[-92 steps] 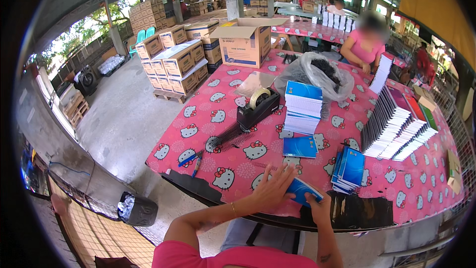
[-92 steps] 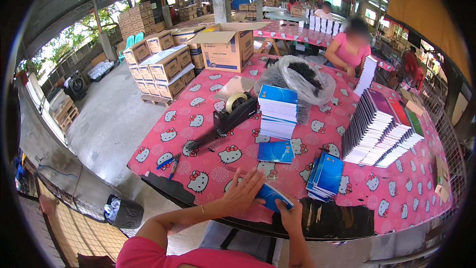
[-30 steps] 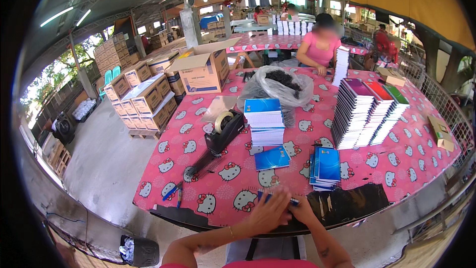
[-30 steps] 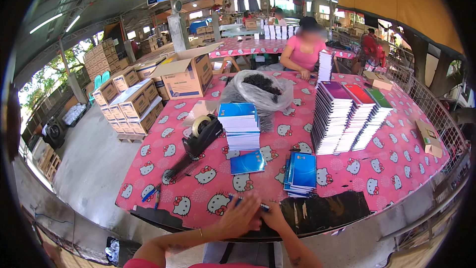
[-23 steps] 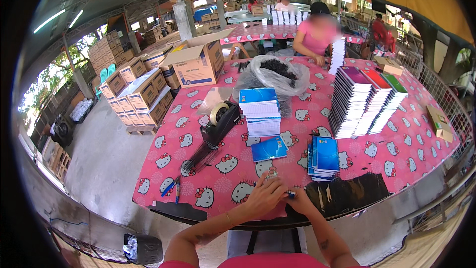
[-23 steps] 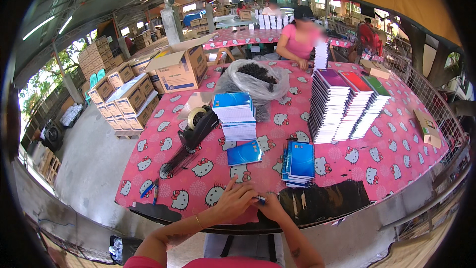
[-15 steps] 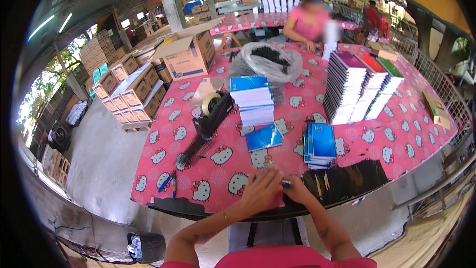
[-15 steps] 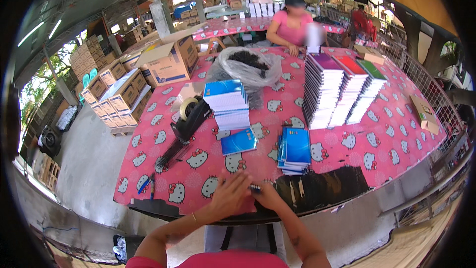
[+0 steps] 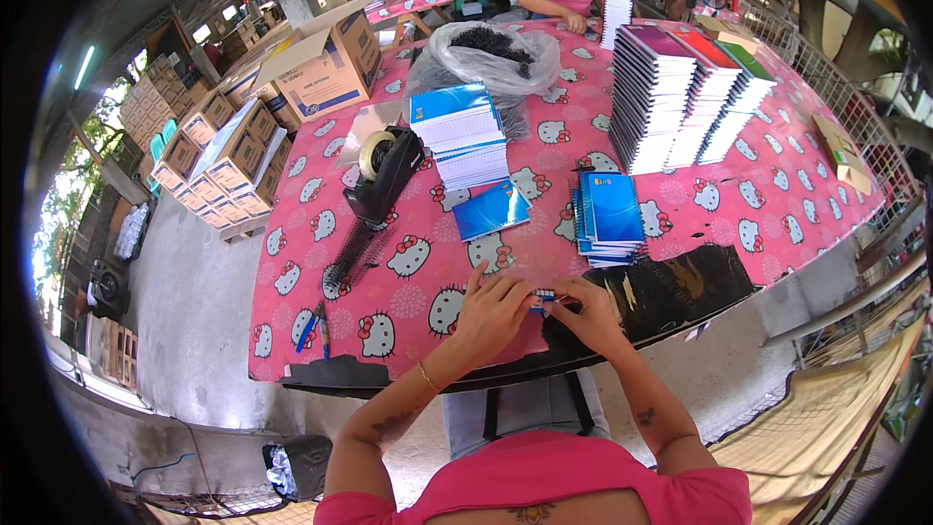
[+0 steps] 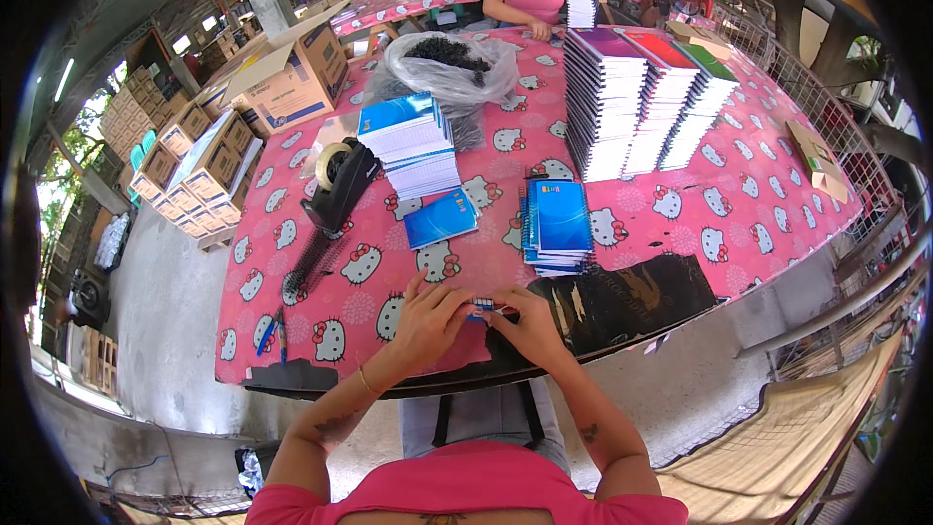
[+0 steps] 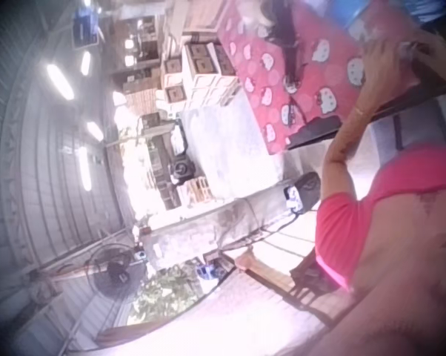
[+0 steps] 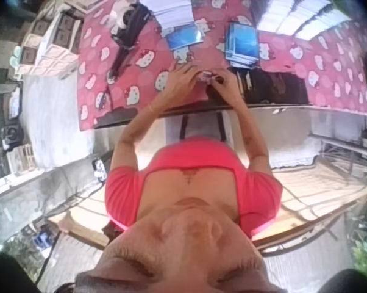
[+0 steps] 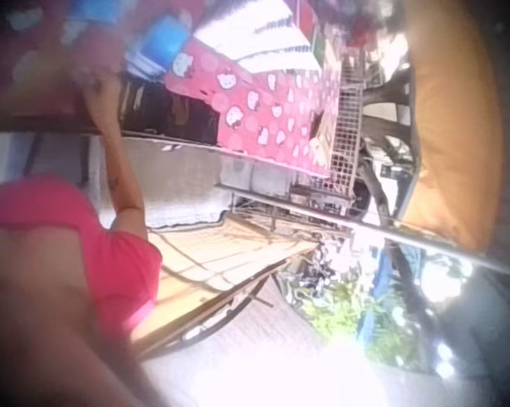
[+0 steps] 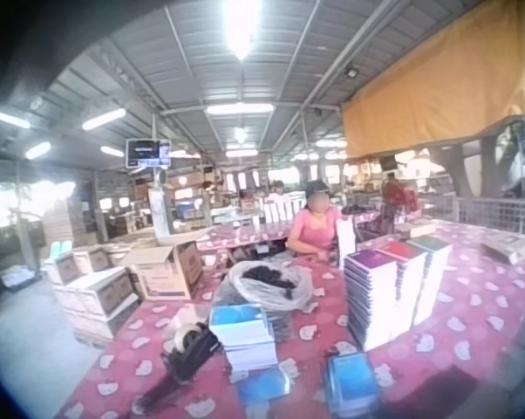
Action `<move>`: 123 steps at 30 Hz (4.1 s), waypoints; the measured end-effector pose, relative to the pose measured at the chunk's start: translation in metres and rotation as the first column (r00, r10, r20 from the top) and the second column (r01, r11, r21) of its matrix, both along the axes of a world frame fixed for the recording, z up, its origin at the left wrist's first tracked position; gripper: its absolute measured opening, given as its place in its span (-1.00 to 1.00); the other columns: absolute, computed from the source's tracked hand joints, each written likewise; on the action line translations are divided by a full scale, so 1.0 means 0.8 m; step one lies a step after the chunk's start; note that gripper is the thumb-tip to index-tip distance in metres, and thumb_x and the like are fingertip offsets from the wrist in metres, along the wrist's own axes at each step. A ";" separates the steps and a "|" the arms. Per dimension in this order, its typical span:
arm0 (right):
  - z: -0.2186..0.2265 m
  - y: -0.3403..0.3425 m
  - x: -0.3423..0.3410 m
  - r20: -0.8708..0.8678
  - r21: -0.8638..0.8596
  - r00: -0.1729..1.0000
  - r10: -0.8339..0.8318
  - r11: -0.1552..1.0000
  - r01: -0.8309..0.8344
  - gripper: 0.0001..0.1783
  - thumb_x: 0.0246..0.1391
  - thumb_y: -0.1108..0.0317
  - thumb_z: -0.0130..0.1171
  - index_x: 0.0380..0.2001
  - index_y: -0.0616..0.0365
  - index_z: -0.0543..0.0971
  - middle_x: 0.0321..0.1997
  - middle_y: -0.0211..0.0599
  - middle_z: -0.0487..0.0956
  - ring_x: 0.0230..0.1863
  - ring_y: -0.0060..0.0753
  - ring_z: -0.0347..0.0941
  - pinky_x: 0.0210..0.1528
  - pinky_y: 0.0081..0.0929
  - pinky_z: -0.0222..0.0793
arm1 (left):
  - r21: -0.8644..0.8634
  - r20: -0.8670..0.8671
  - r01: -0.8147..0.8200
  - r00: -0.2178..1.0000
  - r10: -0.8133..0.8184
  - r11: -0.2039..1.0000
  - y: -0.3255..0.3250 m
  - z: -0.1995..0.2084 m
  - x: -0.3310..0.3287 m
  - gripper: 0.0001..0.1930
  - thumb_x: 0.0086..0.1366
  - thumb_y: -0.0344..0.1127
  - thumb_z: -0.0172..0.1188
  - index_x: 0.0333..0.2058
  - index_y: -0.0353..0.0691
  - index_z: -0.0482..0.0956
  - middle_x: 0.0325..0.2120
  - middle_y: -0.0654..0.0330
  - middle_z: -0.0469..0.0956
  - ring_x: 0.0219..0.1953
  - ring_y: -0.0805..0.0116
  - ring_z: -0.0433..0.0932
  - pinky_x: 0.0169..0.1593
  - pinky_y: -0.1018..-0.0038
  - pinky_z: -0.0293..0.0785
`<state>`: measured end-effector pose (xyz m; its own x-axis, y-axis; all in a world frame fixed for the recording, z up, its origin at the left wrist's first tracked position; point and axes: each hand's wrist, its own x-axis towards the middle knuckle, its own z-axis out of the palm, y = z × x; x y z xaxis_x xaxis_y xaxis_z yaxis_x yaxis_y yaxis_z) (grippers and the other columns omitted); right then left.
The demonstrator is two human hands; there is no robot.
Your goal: The person repeatedly picks up blue spiral-bound notebooks from a table, aligns them, and places them into a growing stack. The person handles the notebooks one at a time throughout the clip.
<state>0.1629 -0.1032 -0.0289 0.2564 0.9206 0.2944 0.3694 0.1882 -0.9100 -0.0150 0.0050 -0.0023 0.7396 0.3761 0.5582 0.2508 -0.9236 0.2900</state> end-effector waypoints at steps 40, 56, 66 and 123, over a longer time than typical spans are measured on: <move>0.030 0.025 0.003 0.135 0.164 0.983 -0.124 0.981 0.101 -0.83 -0.03 0.46 0.34 -0.34 0.26 0.59 -0.45 -0.15 0.57 -0.40 -0.20 0.56 -0.33 -0.38 0.44 | 0.006 -0.062 0.045 0.997 -0.045 0.999 -0.003 0.022 -0.002 -0.75 0.24 -0.37 0.24 -0.10 -0.21 0.56 -0.35 0.10 0.57 -0.25 0.09 0.53 -0.15 0.21 0.41; 0.052 0.038 0.089 0.799 0.219 0.492 -0.346 0.929 0.298 -0.38 0.11 0.07 0.29 0.17 0.19 0.49 0.23 -0.05 0.47 0.29 0.05 0.34 0.36 0.10 0.12 | 0.292 -0.150 -0.143 0.970 0.193 0.946 0.170 -0.076 0.027 -0.61 0.19 -0.46 0.14 0.03 -0.29 0.50 -0.09 0.04 0.56 -0.05 0.05 0.55 0.00 0.21 0.51; -0.021 0.034 -0.009 -0.172 -0.043 0.985 -0.011 0.999 0.004 -0.46 0.03 0.46 0.38 0.10 0.13 0.46 -0.07 -0.12 0.59 -0.10 -0.27 0.56 -0.09 -0.34 0.49 | 0.117 -0.055 0.021 0.998 -0.014 0.993 0.026 -0.007 -0.003 -0.60 0.24 -0.52 0.12 0.07 -0.23 0.49 0.03 -0.06 0.46 0.13 -0.01 0.43 0.19 0.04 0.30; -0.035 0.030 -0.004 -0.261 -0.094 0.953 0.152 0.979 -0.182 -0.68 0.11 0.57 0.24 -0.03 0.21 0.65 -0.24 -0.42 0.64 -0.25 -0.66 0.44 -0.15 -0.61 0.37 | -0.207 0.037 -0.071 0.996 0.080 0.976 0.052 0.014 -0.084 -0.76 0.24 -0.26 0.32 -0.17 -0.22 0.58 -0.34 0.08 0.53 -0.39 0.05 0.57 -0.36 0.26 0.48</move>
